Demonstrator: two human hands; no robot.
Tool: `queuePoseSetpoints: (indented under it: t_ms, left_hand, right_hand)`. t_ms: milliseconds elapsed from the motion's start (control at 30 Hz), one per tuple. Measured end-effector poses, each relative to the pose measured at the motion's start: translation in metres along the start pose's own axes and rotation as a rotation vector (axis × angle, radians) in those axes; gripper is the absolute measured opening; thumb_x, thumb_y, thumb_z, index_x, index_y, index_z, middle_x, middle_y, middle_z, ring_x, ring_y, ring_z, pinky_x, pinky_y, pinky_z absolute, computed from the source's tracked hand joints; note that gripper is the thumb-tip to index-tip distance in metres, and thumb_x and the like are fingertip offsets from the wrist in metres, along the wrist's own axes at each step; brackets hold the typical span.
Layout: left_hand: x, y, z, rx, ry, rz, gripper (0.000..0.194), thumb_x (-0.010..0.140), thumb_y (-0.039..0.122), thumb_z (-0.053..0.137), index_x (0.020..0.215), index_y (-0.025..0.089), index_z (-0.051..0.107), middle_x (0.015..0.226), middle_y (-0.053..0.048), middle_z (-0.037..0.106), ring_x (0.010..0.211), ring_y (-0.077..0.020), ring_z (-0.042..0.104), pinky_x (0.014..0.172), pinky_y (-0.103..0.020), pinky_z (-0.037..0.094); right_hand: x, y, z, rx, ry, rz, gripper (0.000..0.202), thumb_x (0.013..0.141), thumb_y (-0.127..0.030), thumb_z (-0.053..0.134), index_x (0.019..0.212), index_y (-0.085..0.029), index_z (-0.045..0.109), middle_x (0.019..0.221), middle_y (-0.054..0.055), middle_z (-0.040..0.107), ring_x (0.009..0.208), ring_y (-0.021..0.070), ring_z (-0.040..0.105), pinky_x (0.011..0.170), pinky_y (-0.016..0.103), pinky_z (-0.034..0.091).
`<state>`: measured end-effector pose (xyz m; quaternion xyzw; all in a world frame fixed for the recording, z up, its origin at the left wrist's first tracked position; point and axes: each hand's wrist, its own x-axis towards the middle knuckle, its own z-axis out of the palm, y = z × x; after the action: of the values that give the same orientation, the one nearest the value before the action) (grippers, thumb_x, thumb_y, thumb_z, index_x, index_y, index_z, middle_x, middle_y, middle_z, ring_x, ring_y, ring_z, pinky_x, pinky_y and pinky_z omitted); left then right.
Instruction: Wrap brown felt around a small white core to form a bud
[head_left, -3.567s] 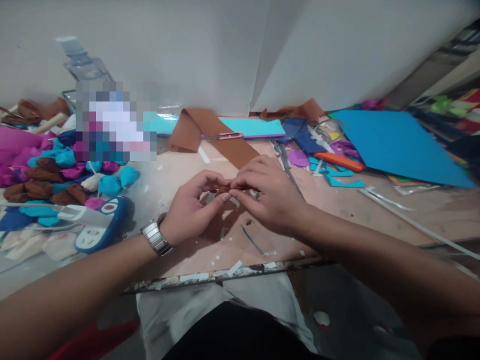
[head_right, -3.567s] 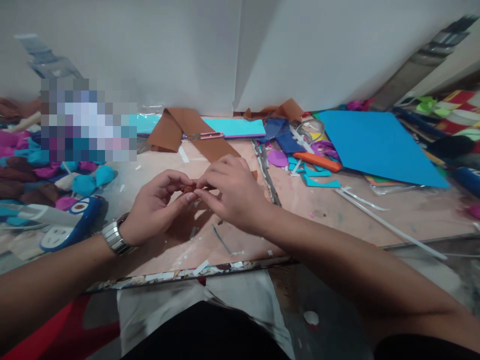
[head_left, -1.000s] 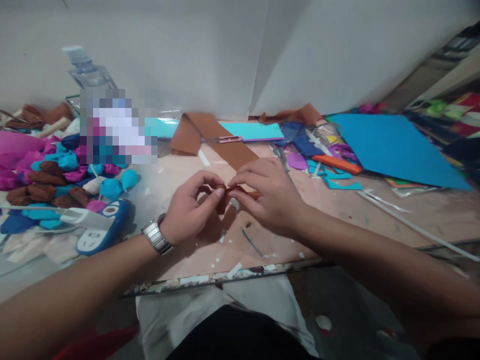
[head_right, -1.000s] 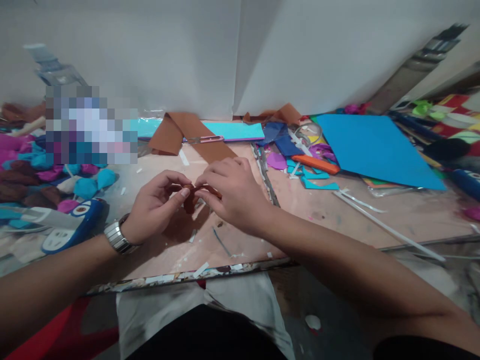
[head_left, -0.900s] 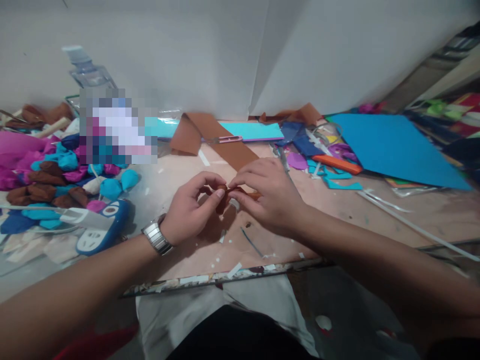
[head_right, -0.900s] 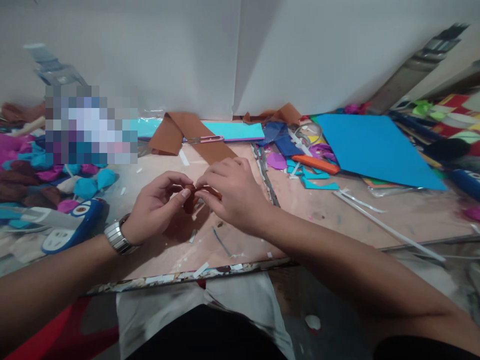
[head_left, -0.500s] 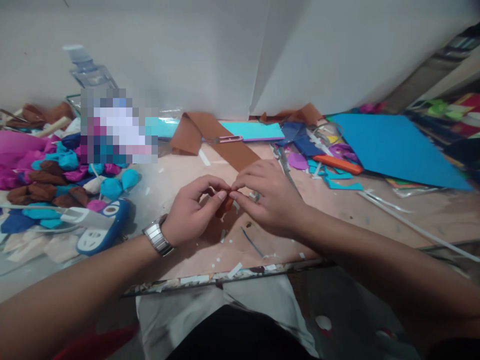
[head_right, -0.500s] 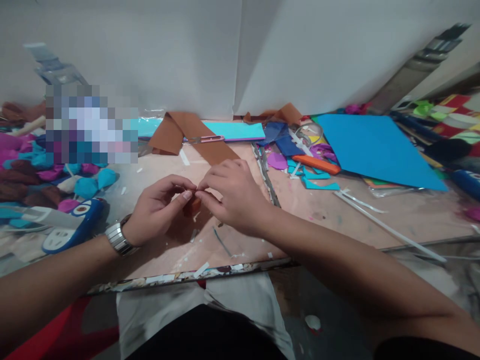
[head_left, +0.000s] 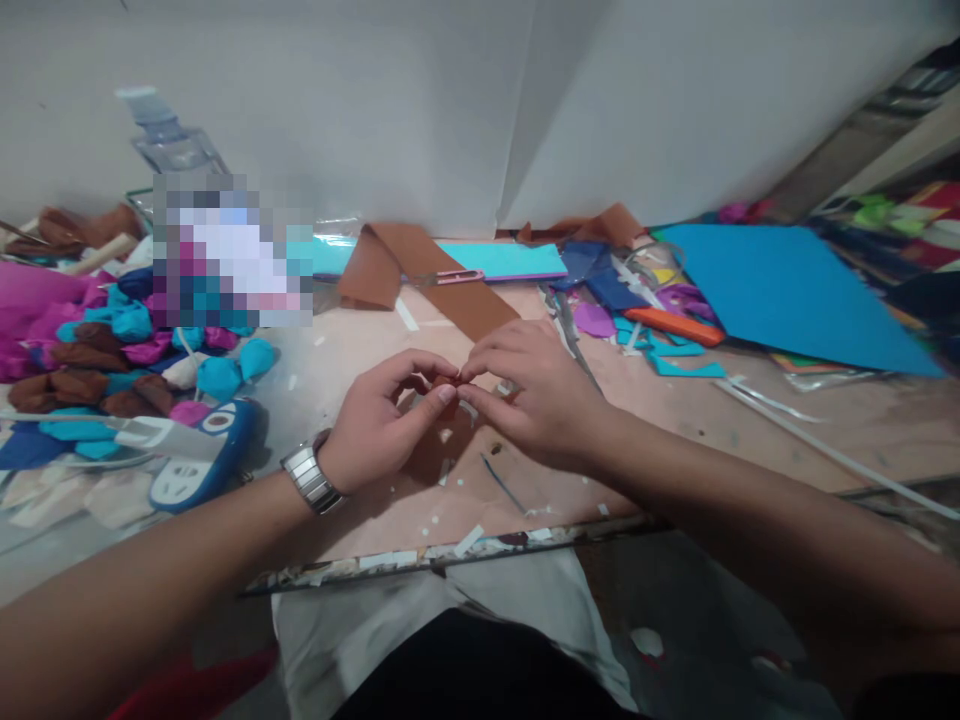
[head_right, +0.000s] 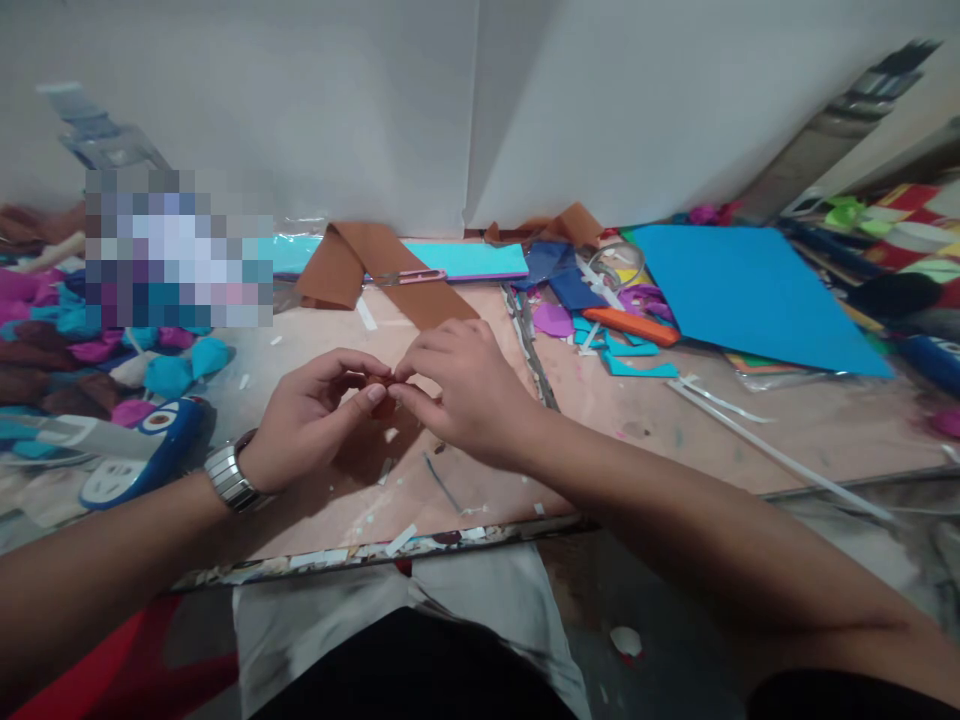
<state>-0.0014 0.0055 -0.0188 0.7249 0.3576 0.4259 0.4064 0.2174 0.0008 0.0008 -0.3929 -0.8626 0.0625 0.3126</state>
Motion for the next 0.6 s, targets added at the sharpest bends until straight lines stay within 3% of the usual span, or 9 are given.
queuePoseSetpoints:
  t_ms: [300,600]
  left_hand:
    - [0.0011,-0.0041,-0.0015,-0.044,0.021,-0.026,0.024,0.098,0.034,0.065,0.117,0.019,0.064,0.111,-0.008,0.070,0.090,-0.0171,0.069,0.081,-0.032,0.056]
    - [0.0001,-0.0052,0.0007,-0.021,0.019,0.024,0.019,0.097,0.029,0.066,0.114,0.020,0.065,0.113,-0.009,0.070,0.105,-0.0209,0.071,0.095,-0.036,0.057]
  right_hand:
    - [0.0002,-0.0032,-0.0014,-0.036,0.022,0.005,0.014,0.100,-0.031,0.062,0.106,-0.023,0.072,0.108,0.004,0.075,0.105,0.0249,0.062,0.097,0.044,0.038]
    - [0.0000,-0.0034,-0.0007,-0.064,-0.001,0.009,0.011,0.099,-0.028,0.062,0.097,-0.025,0.072,0.103,0.003,0.077,0.102,0.0247,0.062,0.097,0.045,0.035]
